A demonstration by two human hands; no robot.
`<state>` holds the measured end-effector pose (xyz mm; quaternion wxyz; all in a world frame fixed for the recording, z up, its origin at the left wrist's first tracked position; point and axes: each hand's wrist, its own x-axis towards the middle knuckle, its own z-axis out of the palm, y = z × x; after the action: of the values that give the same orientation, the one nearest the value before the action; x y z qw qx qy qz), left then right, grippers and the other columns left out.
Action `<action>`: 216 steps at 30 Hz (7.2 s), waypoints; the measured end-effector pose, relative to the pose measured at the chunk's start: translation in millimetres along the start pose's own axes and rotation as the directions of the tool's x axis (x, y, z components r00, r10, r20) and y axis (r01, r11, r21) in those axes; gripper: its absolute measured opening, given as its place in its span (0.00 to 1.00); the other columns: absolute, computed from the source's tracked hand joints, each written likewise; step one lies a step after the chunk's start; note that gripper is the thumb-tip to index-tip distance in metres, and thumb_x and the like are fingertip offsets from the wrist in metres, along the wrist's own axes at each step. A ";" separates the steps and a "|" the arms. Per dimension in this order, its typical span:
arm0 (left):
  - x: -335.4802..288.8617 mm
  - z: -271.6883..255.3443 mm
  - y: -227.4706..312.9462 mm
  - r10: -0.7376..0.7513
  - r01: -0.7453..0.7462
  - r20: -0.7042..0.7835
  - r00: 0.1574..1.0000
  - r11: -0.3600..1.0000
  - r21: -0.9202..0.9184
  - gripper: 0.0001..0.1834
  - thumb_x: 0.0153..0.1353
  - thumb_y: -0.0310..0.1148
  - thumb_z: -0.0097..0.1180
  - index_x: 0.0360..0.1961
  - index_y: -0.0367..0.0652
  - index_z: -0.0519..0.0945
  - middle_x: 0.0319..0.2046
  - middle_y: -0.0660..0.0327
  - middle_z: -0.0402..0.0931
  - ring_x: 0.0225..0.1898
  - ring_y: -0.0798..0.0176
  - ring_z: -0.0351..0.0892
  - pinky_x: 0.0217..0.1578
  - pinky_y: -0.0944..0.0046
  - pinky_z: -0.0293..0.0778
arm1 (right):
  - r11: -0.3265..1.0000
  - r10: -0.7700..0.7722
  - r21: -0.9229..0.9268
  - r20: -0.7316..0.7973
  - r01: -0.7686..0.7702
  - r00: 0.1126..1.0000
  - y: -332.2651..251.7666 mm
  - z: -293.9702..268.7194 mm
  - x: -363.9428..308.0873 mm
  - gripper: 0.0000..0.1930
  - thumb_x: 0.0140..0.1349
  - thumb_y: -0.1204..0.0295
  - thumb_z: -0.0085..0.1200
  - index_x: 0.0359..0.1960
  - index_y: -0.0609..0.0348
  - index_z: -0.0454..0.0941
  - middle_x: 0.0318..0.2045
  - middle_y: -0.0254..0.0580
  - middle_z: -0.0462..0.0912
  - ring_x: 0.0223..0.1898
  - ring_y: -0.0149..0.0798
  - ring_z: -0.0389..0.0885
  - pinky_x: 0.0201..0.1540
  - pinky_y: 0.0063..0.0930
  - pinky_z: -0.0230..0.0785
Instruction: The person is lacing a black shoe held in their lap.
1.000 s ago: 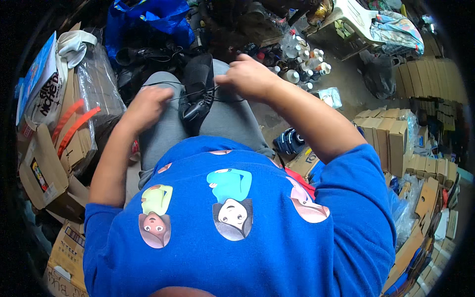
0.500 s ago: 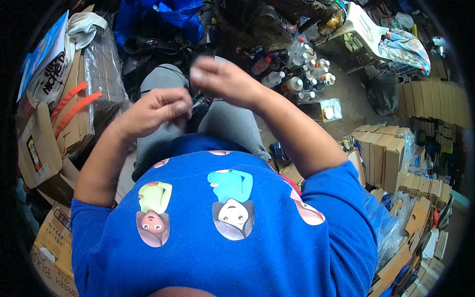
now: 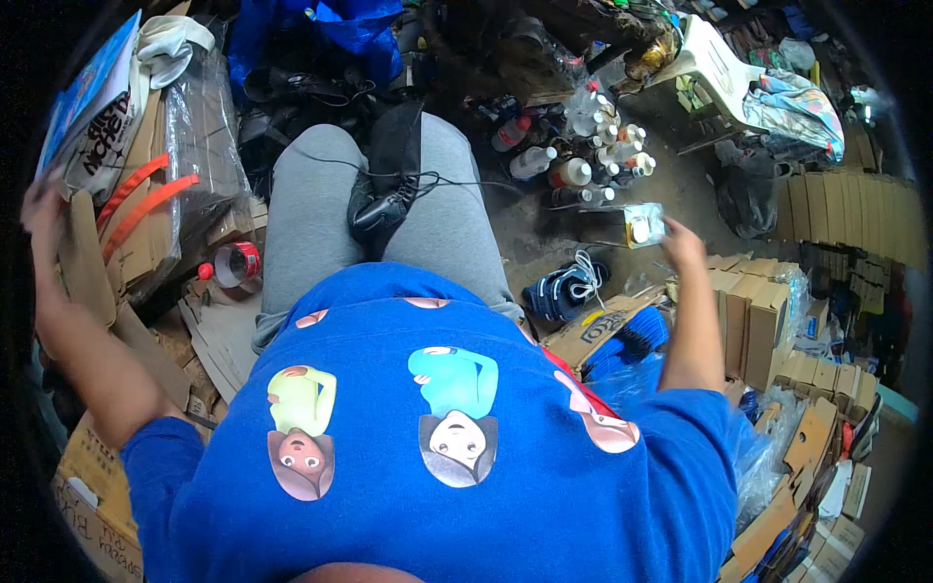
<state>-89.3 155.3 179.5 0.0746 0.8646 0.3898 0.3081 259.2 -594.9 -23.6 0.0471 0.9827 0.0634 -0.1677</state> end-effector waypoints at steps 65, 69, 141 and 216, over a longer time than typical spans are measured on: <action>-130.7 223.4 195.4 0.665 0.104 0.744 0.071 0.737 -0.668 0.18 0.51 0.32 0.65 0.43 0.37 0.80 0.32 0.61 0.80 0.34 0.69 0.76 0.36 0.66 0.71 | 0.290 -0.896 0.423 -0.195 0.859 0.398 -342.4 -46.7 -57.8 0.09 0.47 0.77 0.63 0.32 0.53 0.83 0.27 0.36 0.76 0.30 0.36 0.79 0.34 0.27 0.71; -130.5 240.9 176.9 0.729 0.290 0.678 -0.091 0.671 -0.683 0.21 0.54 0.30 0.61 0.51 0.37 0.78 0.40 0.59 0.81 0.42 0.68 0.77 0.48 0.67 0.70 | 0.349 -0.805 0.496 -0.276 0.795 0.525 -337.1 -32.1 -72.5 0.08 0.49 0.74 0.64 0.33 0.50 0.84 0.27 0.37 0.78 0.30 0.35 0.81 0.34 0.27 0.74; -87.5 208.8 105.3 0.436 0.144 0.574 0.693 0.697 -0.703 0.27 0.49 0.31 0.63 0.54 0.41 0.74 0.51 0.56 0.74 0.54 0.59 0.72 0.56 0.61 0.67 | 0.561 -0.444 0.656 -0.277 0.505 0.852 -241.2 -30.7 -60.6 0.17 0.56 0.68 0.60 0.47 0.59 0.78 0.41 0.41 0.79 0.41 0.36 0.79 0.46 0.28 0.70; -122.0 247.7 191.5 0.805 0.136 0.586 0.092 0.573 -0.808 0.21 0.46 0.23 0.66 0.44 0.43 0.79 0.43 0.59 0.71 0.46 0.60 0.74 0.50 0.61 0.71 | 0.389 -0.816 0.835 0.116 0.390 0.566 -323.6 -31.2 -39.9 0.12 0.59 0.77 0.54 0.43 0.51 0.83 0.34 0.33 0.76 0.43 0.29 0.74 0.48 0.22 0.66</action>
<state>115.6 -36.1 -5.6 0.5358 0.8137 -0.1441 -0.1731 186.6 -276.2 -4.0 -0.4030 0.7256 0.3456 -0.4377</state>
